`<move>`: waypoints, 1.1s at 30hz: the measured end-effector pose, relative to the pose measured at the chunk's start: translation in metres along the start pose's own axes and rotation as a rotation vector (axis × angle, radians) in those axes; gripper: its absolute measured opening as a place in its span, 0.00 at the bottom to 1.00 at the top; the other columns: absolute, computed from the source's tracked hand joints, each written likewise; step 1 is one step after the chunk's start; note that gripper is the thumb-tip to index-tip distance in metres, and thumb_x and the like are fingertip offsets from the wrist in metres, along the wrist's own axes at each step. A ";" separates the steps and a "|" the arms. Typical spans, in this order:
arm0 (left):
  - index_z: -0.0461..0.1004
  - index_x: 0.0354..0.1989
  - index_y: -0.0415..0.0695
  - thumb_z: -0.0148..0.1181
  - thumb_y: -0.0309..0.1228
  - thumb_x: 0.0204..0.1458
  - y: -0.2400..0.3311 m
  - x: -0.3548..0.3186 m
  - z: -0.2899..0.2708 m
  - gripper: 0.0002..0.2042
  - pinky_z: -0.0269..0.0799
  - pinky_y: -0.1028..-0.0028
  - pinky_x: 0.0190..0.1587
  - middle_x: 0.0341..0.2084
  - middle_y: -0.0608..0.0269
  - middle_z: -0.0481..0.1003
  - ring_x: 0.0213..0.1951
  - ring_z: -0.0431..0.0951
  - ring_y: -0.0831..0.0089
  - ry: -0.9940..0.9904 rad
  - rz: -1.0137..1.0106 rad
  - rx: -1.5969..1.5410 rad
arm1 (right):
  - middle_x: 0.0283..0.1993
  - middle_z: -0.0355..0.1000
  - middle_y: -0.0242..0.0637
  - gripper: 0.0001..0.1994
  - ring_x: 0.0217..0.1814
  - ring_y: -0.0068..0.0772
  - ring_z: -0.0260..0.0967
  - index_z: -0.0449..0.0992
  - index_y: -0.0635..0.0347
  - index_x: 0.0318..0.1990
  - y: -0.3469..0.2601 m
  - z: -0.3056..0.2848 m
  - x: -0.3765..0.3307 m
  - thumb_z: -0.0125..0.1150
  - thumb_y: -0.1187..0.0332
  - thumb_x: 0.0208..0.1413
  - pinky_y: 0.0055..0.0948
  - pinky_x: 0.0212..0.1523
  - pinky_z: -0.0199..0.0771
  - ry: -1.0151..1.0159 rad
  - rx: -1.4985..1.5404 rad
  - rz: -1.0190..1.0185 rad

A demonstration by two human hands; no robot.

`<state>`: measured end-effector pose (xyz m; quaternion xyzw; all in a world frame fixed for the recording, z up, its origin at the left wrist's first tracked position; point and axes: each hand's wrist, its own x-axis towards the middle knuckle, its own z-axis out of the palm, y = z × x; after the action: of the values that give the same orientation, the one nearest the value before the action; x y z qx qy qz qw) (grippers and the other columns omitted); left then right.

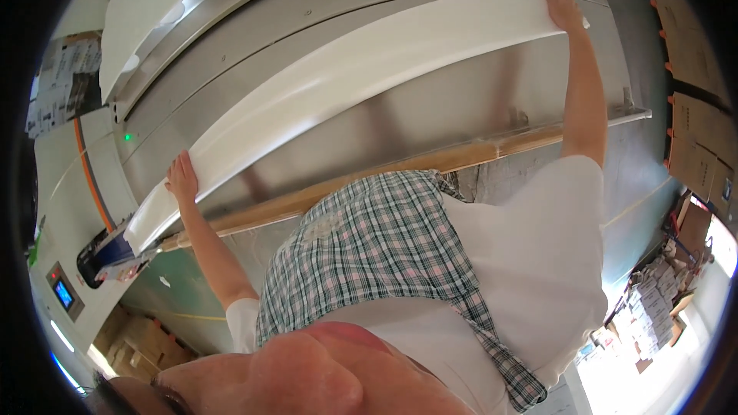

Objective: Stacking large sheets of paper from a machine into a neat pile.

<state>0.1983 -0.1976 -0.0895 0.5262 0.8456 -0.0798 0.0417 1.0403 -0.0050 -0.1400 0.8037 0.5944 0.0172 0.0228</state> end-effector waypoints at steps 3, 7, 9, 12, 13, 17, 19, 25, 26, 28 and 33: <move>0.66 0.50 0.51 0.29 0.52 0.56 0.008 0.000 -0.003 0.25 0.47 0.43 0.53 0.51 0.61 0.65 0.55 0.60 0.57 -0.058 -0.013 0.096 | 0.61 0.53 0.46 0.29 0.62 0.46 0.51 0.59 0.62 0.56 0.018 0.011 0.023 0.33 0.47 0.57 0.34 0.61 0.47 -0.163 0.278 -0.088; 0.67 0.47 0.52 0.30 0.48 0.56 -0.008 -0.006 0.003 0.21 0.49 0.40 0.51 0.49 0.62 0.66 0.53 0.62 0.57 -0.061 0.061 0.184 | 0.59 0.57 0.46 0.33 0.61 0.37 0.52 0.60 0.68 0.55 0.028 0.022 0.042 0.38 0.44 0.55 0.29 0.61 0.46 -0.474 0.761 0.145; 0.68 0.47 0.52 0.31 0.48 0.56 -0.024 -0.010 0.010 0.21 0.48 0.41 0.52 0.50 0.61 0.66 0.53 0.61 0.57 -0.031 0.053 0.158 | 0.58 0.58 0.43 0.32 0.59 0.32 0.53 0.61 0.69 0.55 0.034 0.021 0.041 0.38 0.46 0.56 0.27 0.60 0.46 -0.504 0.612 -0.042; 0.67 0.49 0.53 0.34 0.48 0.55 -0.064 -0.025 0.013 0.20 0.46 0.42 0.54 0.54 0.59 0.61 0.57 0.57 0.58 0.060 0.019 0.090 | 0.59 0.56 0.42 0.30 0.60 0.33 0.51 0.59 0.66 0.56 0.018 0.024 0.005 0.37 0.47 0.57 0.28 0.60 0.45 -0.685 0.595 -0.179; 0.66 0.50 0.53 0.37 0.47 0.55 -0.085 -0.031 0.021 0.19 0.45 0.42 0.55 0.56 0.59 0.59 0.59 0.55 0.59 0.181 0.032 0.055 | 0.60 0.54 0.43 0.29 0.61 0.34 0.50 0.58 0.63 0.57 0.018 0.025 -0.019 0.37 0.48 0.57 0.30 0.61 0.45 -0.690 0.459 -0.255; 0.64 0.52 0.54 0.47 0.44 0.52 -0.100 -0.064 0.012 0.19 0.44 0.46 0.58 0.57 0.59 0.58 0.61 0.52 0.62 0.402 0.012 -0.069 | 0.60 0.52 0.44 0.26 0.61 0.38 0.50 0.56 0.57 0.58 -0.039 0.010 -0.090 0.40 0.52 0.57 0.34 0.60 0.48 -0.724 0.287 -0.520; 0.63 0.53 0.53 0.51 0.39 0.49 -0.076 -0.092 0.002 0.21 0.44 0.48 0.58 0.57 0.58 0.57 0.60 0.54 0.62 0.447 0.035 -0.186 | 0.53 0.58 0.45 0.21 0.57 0.39 0.55 0.61 0.57 0.55 -0.091 -0.034 -0.143 0.46 0.58 0.56 0.33 0.55 0.56 -0.829 0.438 -0.672; 0.65 0.52 0.50 0.54 0.35 0.45 -0.030 -0.158 -0.018 0.23 0.40 0.51 0.60 0.56 0.57 0.59 0.60 0.55 0.60 0.419 0.180 -0.369 | 0.48 0.61 0.44 0.25 0.50 0.44 0.59 0.61 0.58 0.54 -0.208 -0.084 -0.208 0.50 0.54 0.52 0.38 0.50 0.59 -0.737 0.365 -0.914; 0.66 0.52 0.49 0.54 0.35 0.44 -0.031 -0.160 -0.038 0.22 0.38 0.52 0.61 0.56 0.57 0.60 0.60 0.55 0.60 0.372 0.226 -0.378 | 0.48 0.61 0.43 0.24 0.50 0.44 0.59 0.61 0.59 0.54 -0.227 -0.101 -0.208 0.51 0.56 0.52 0.38 0.50 0.59 -0.648 0.329 -1.139; 0.68 0.49 0.50 0.59 0.38 0.42 -0.023 -0.169 -0.042 0.23 0.41 0.51 0.60 0.53 0.56 0.63 0.58 0.58 0.60 0.348 0.249 -0.357 | 0.48 0.61 0.43 0.24 0.51 0.45 0.58 0.61 0.59 0.54 -0.241 -0.112 -0.205 0.51 0.57 0.51 0.37 0.52 0.58 -0.716 0.333 -1.202; 0.72 0.45 0.48 0.58 0.32 0.42 -0.018 -0.180 -0.038 0.18 0.46 0.56 0.60 0.48 0.60 0.69 0.54 0.64 0.65 0.277 0.197 -0.287 | 0.51 0.61 0.43 0.29 0.54 0.45 0.57 0.61 0.62 0.54 -0.289 -0.101 -0.207 0.57 0.57 0.46 0.34 0.57 0.55 -0.959 0.454 -1.173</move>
<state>0.2622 -0.3572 -0.0229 0.6009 0.7904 0.1188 0.0074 0.6986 -0.1165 -0.0559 0.2639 0.8354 -0.4677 0.1171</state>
